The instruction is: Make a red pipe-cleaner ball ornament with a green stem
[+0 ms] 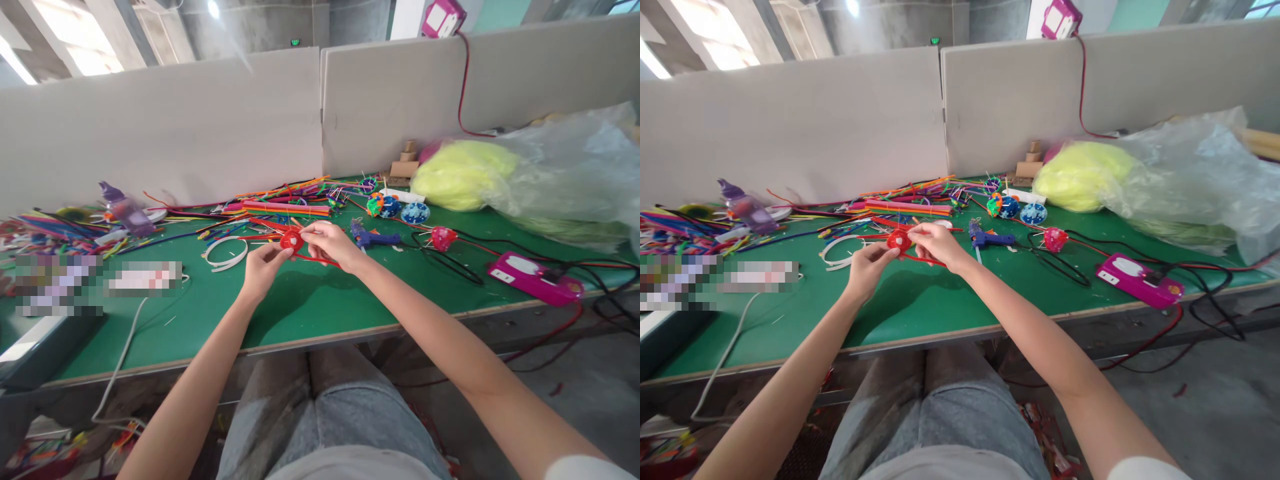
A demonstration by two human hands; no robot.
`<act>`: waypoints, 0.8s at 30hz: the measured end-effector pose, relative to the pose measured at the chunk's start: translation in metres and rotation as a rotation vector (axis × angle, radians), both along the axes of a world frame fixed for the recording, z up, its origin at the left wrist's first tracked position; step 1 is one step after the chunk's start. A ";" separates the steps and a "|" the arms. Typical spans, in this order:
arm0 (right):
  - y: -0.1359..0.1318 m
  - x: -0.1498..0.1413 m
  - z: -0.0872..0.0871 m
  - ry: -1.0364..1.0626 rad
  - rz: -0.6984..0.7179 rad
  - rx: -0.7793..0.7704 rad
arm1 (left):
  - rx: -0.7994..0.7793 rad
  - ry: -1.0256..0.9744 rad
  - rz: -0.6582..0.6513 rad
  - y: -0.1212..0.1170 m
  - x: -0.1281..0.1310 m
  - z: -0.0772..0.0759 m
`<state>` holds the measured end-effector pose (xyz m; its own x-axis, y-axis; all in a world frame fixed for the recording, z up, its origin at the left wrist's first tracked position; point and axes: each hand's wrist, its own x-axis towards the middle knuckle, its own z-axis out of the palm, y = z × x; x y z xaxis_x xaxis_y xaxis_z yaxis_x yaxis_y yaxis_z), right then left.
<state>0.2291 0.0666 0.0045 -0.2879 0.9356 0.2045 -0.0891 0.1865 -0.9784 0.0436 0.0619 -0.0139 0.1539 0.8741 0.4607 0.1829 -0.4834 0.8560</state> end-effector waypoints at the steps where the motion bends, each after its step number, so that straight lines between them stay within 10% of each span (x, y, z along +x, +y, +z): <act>1: -0.001 0.000 0.001 0.001 0.003 -0.009 | 0.003 0.001 0.002 0.000 0.000 0.000; 24: 0.000 0.000 0.001 -0.002 0.051 -0.060 | -0.017 -0.008 -0.010 -0.001 0.002 0.002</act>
